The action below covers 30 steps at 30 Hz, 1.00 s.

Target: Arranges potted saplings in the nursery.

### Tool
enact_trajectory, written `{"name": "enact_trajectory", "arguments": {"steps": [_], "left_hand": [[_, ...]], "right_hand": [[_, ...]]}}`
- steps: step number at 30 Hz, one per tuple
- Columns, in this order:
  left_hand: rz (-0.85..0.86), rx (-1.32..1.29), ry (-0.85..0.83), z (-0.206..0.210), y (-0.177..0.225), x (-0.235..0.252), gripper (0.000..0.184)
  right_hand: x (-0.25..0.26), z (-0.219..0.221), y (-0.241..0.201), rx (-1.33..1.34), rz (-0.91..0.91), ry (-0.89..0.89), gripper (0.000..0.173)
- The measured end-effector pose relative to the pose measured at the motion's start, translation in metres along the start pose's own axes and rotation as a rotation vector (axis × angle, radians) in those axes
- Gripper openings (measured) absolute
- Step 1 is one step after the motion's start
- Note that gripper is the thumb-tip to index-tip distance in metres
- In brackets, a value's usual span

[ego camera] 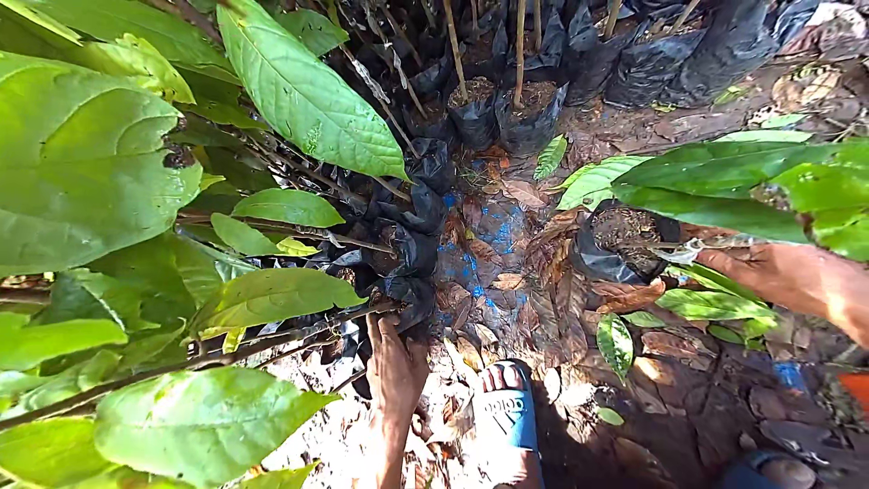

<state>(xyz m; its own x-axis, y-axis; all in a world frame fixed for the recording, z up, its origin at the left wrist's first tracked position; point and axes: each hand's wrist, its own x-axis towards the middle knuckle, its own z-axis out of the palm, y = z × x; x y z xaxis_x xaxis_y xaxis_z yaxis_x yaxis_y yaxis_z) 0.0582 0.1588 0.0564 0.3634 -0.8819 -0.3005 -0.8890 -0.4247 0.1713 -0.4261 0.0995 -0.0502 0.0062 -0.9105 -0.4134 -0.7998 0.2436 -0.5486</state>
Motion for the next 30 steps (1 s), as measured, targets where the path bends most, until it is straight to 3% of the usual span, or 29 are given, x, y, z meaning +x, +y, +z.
{"name": "enact_trajectory", "arguments": {"steps": [3,5,11,16,19,24,26,28,30], "left_hand": [[-0.046,0.030,-0.062,-0.001,0.003,-0.001,0.074],[-0.071,0.064,-0.122,0.000,0.004,-0.001,0.079],[-0.053,0.166,-0.082,0.003,0.003,0.003,0.056],[0.022,0.183,-0.057,0.004,-0.007,0.011,0.063],[0.047,0.185,-0.062,0.006,-0.006,0.013,0.061],[0.161,0.046,0.053,-0.002,-0.006,-0.011,0.056],[0.292,-0.050,0.141,-0.005,0.001,-0.037,0.041],[0.410,-0.147,0.082,-0.002,0.007,-0.055,0.027],[0.504,-0.211,-0.152,0.006,0.016,-0.057,0.026]], "right_hand": [[-0.002,-0.007,-0.013,-0.051,0.011,-0.020,0.029],[-0.001,-0.007,-0.013,-0.061,0.029,-0.027,0.030],[-0.001,0.016,0.032,0.045,0.020,0.065,0.031],[-0.014,-0.016,-0.064,0.062,0.068,-0.069,0.034],[-0.009,-0.025,-0.096,0.091,-0.005,-0.154,0.049],[-0.021,-0.018,-0.109,0.139,-0.209,0.120,0.035],[-0.018,-0.015,-0.110,0.119,-0.249,0.132,0.032],[-0.013,-0.014,-0.111,0.082,-0.250,0.031,0.039],[-0.016,-0.018,-0.123,0.020,-0.201,-0.042,0.047]]}}
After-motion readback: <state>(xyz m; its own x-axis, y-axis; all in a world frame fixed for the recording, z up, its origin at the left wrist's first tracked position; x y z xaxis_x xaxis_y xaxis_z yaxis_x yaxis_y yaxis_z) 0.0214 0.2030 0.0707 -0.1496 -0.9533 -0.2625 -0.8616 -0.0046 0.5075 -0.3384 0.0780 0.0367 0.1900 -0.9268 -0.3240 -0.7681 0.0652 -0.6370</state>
